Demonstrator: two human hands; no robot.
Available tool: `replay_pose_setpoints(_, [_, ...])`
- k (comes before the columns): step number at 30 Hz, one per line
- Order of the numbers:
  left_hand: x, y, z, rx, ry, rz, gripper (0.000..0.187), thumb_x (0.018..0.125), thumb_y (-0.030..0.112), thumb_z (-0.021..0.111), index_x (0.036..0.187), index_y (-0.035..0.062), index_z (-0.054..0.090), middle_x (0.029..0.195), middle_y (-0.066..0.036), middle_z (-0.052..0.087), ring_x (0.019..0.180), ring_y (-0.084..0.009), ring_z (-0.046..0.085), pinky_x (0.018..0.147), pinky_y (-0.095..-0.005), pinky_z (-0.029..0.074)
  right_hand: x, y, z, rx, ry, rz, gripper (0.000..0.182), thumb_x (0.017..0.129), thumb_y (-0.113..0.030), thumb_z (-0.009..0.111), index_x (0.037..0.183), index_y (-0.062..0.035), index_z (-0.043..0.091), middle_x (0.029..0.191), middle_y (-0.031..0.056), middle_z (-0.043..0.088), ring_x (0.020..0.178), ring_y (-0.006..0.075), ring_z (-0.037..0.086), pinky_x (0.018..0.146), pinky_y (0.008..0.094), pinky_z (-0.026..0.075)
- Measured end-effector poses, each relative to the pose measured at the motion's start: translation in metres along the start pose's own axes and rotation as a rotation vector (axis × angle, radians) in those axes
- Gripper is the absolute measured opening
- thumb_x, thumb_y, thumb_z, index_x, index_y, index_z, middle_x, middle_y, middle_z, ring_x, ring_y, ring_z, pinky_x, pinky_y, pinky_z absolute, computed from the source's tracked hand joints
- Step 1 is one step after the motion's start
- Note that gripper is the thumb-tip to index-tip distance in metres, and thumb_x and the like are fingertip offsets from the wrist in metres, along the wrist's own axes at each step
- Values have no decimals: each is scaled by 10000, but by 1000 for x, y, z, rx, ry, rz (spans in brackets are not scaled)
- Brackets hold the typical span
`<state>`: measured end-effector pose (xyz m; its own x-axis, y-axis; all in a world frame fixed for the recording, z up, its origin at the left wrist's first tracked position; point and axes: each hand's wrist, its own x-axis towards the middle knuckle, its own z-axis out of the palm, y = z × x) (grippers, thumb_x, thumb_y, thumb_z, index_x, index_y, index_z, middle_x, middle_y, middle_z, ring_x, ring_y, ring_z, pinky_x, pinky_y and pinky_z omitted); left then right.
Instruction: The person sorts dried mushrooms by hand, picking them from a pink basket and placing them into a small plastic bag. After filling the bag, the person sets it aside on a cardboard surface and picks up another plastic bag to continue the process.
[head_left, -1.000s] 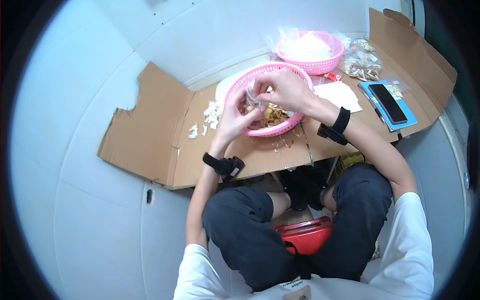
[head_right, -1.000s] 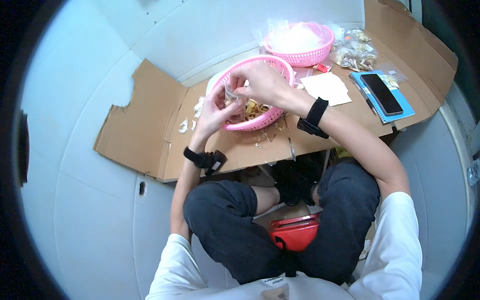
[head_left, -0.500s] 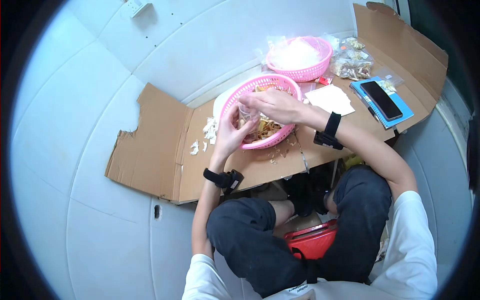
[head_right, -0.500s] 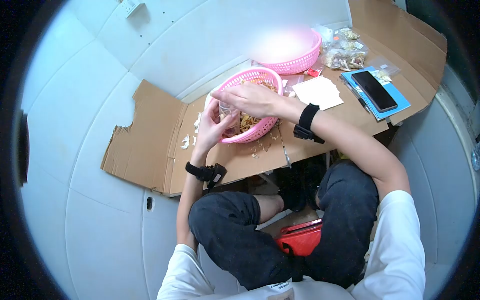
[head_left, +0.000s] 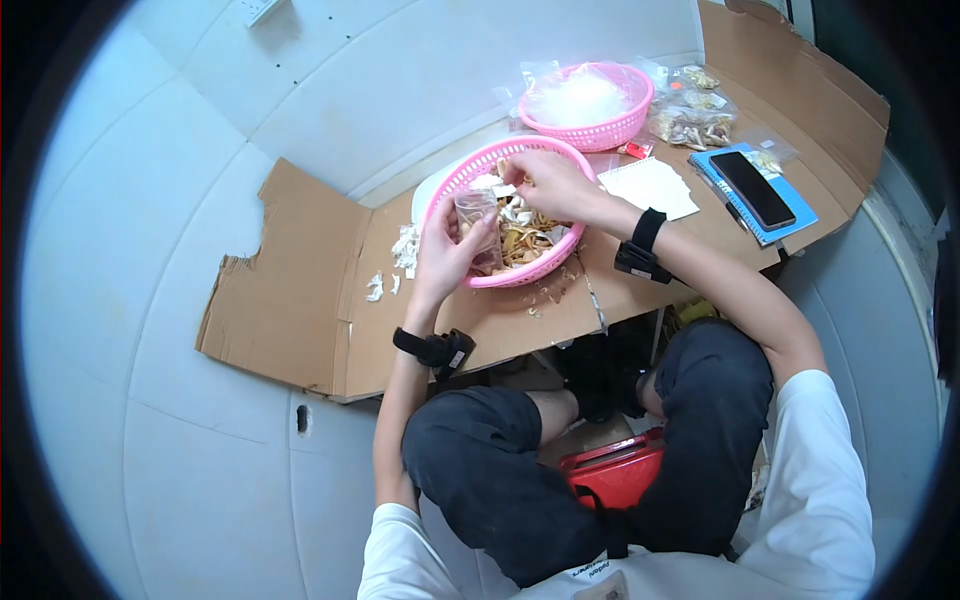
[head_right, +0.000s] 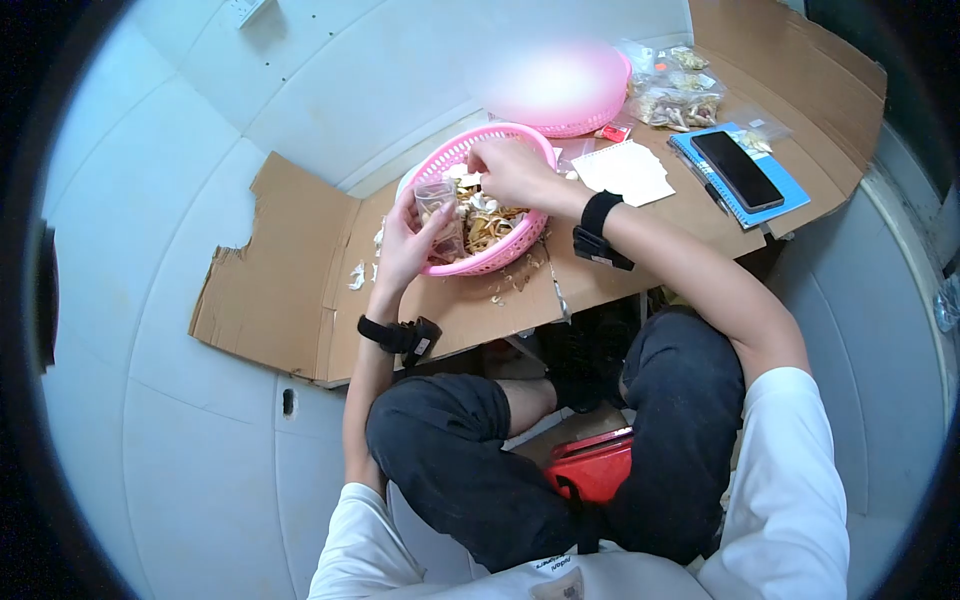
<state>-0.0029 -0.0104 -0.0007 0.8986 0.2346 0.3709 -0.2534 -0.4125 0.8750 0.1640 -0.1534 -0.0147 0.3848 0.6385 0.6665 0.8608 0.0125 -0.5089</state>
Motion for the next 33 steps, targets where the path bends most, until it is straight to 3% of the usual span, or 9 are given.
replay_pose_setpoints(2, [0, 0, 0, 33, 2, -1, 410, 964, 108, 687, 1316, -29, 529, 1167, -110, 684, 1053, -140, 663, 913, -291, 546, -3, 2, 2, -73, -56, 25, 225, 807, -27, 619, 1026, 8, 654, 963, 180, 700, 943, 373, 677, 857, 470, 527])
replay_pose_setpoints(4, [0, -2, -1, 35, 1, 5, 421, 963, 116, 691, 1322, -31, 527, 1170, -112, 684, 1059, -143, 661, 916, -287, 543, -2, -7, -1, -403, -478, 187, 264, 806, -48, 602, 1039, 16, 709, 1024, 233, 716, 978, 372, 703, 848, 470, 547])
replay_pose_setpoints(5, [0, -3, -2, 36, -5, 7, 418, 963, 118, 692, 1318, -31, 529, 1173, -113, 683, 1061, -143, 661, 917, -287, 542, -2, -11, -2, -410, -521, 182, 273, 786, -43, 609, 1026, 26, 720, 1043, 246, 716, 997, 373, 707, 855, 473, 555])
replay_pose_setpoints(12, [0, -2, -2, 22, 3, 0, 402, 965, 134, 695, 1296, -30, 537, 1170, -110, 686, 1059, -143, 661, 915, -288, 541, -1, -8, -5, -349, -460, 131, 196, 825, -88, 609, 901, 35, 741, 932, 238, 723, 919, 380, 716, 826, 475, 559])
replay_pose_setpoints(14, [0, -5, -3, 39, 0, 22, 406, 973, 127, 685, 1316, -30, 535, 1175, -108, 686, 1052, -141, 666, 911, -289, 552, 2, -21, -13, -350, -591, 243, 286, 892, -222, 619, 1032, 12, 705, 983, 202, 716, 961, 358, 694, 853, 459, 535])
replay_pose_setpoints(17, [2, -7, -4, 62, -10, 43, 412, 981, 120, 673, 1338, -30, 530, 1181, -105, 687, 1047, -138, 670, 909, -291, 560, 7, -8, -3, -363, -500, 269, 327, 947, -257, 560, 1107, -14, 709, 1050, 211, 705, 996, 356, 685, 880, 461, 533])
replay_pose_setpoints(23, [1, -6, -4, 56, -22, 41, 416, 984, 122, 669, 1344, -29, 526, 1182, -106, 687, 1054, -136, 667, 910, -289, 555, 9, 11, 12, -489, -757, 181, 357, 900, -145, 561, 1223, -93, 702, 1185, 234, 656, 1061, 369, 663, 946, 480, 521])
replay_pose_setpoints(30, [1, -6, -3, 29, 0, 47, 353, 965, 138, 697, 1249, -23, 563, 1139, -106, 693, 1043, -136, 661, 895, -283, 543, 6, -7, -2, -419, -686, 251, 406, 847, -87, 576, 1235, -94, 696, 1122, 231, 679, 1051, 378, 668, 952, 479, 517])
replay_pose_setpoints(33, [1, -4, -2, 31, -2, 45, 356, 964, 140, 697, 1248, -27, 563, 1141, -108, 694, 1045, -140, 663, 899, -288, 544, 1, -5, -4, -319, -586, 102, 373, 841, -83, 569, 1187, -51, 703, 1040, 232, 694, 1014, 387, 679, 933, 477, 523])
